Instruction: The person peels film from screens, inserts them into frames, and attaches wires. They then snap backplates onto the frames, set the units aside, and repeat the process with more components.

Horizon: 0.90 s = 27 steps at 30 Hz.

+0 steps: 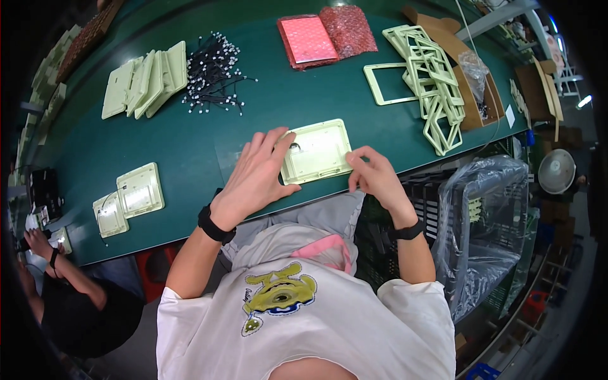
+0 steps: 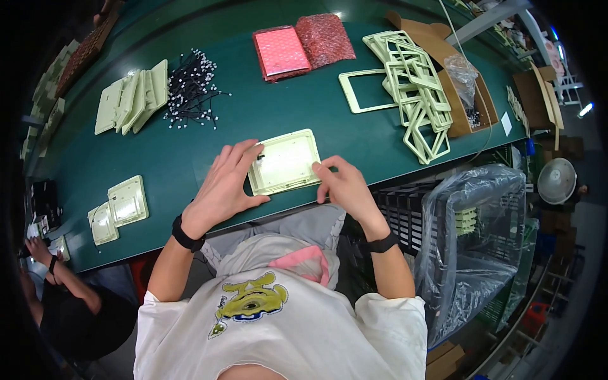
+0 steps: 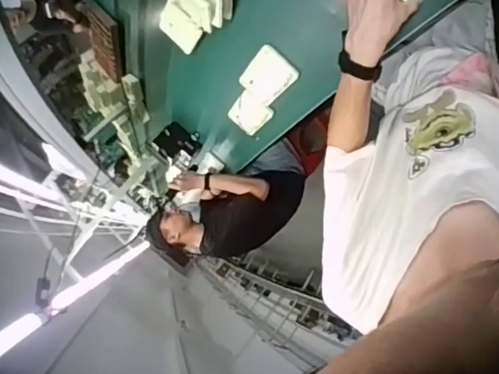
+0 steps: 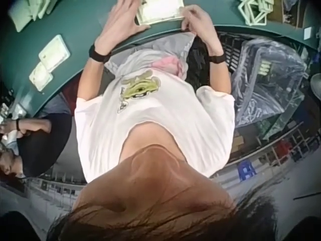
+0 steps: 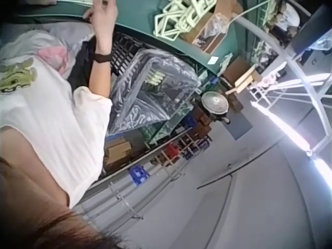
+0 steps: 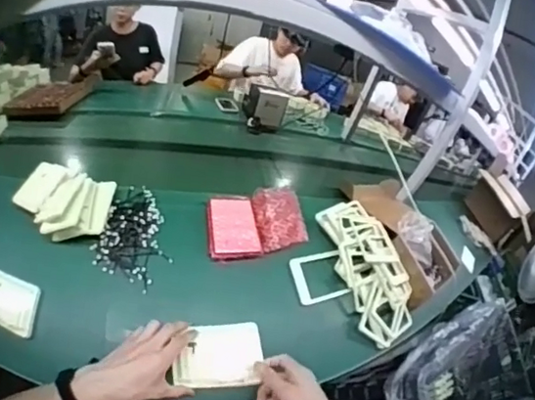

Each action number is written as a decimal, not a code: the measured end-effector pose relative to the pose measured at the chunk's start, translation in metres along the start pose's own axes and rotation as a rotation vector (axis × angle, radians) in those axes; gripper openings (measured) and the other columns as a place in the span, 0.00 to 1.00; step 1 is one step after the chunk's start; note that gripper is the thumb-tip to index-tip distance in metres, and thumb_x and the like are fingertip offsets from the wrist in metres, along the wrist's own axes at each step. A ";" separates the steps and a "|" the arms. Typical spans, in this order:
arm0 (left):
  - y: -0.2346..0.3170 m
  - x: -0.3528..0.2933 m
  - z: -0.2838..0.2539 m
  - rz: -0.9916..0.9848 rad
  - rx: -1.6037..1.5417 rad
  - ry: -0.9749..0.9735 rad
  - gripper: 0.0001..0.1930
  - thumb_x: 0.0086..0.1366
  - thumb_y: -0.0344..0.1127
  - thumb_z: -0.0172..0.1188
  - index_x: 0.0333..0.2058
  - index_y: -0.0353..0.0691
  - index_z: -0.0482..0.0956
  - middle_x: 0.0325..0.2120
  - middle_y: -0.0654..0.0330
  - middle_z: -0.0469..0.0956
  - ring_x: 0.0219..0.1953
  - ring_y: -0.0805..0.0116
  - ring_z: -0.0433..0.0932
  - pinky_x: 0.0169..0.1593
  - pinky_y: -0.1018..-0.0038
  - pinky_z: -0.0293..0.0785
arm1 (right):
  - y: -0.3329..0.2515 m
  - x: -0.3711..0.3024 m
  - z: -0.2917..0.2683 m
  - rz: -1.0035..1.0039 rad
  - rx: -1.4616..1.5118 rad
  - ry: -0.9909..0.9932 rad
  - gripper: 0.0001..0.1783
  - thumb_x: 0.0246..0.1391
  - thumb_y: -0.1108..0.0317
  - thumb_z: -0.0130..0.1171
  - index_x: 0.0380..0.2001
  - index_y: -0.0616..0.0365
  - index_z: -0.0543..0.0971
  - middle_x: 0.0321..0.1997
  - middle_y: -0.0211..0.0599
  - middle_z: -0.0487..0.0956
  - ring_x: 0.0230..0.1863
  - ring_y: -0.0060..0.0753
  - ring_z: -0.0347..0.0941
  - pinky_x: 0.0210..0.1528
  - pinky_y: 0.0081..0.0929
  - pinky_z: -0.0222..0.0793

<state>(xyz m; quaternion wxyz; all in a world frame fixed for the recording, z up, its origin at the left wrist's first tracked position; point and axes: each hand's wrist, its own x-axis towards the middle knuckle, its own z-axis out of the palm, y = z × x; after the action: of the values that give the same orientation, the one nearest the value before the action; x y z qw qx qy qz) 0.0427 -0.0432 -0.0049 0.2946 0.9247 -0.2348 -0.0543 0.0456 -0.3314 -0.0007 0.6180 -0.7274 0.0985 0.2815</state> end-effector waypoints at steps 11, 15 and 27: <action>0.002 0.005 0.001 0.033 0.005 -0.012 0.50 0.43 0.38 0.85 0.65 0.32 0.71 0.71 0.50 0.70 0.60 0.48 0.72 0.62 0.55 0.73 | -0.026 0.016 -0.014 -0.698 -0.989 -0.133 0.43 0.39 0.72 0.83 0.60 0.55 0.73 0.82 0.42 0.62 0.80 0.55 0.58 0.78 0.46 0.61; -0.001 0.005 0.006 0.018 -0.036 0.004 0.53 0.40 0.38 0.86 0.67 0.35 0.70 0.69 0.51 0.72 0.59 0.48 0.73 0.62 0.55 0.74 | -0.031 0.023 -0.018 -0.721 -1.005 -0.196 0.44 0.37 0.74 0.83 0.60 0.54 0.72 0.80 0.41 0.65 0.79 0.54 0.61 0.76 0.46 0.65; 0.007 0.008 0.007 -0.078 -0.072 0.001 0.59 0.40 0.38 0.87 0.72 0.38 0.65 0.57 0.50 0.81 0.58 0.46 0.74 0.61 0.55 0.73 | -0.031 0.023 -0.022 -0.705 -1.041 -0.167 0.42 0.36 0.72 0.83 0.57 0.56 0.74 0.77 0.40 0.68 0.77 0.51 0.64 0.75 0.47 0.66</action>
<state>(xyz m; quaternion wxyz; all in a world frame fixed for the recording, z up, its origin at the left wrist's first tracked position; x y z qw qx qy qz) 0.0456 -0.0557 -0.0065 0.3254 0.9220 -0.1964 -0.0736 0.0866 -0.3411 0.0150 0.2443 -0.8970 -0.3454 0.1279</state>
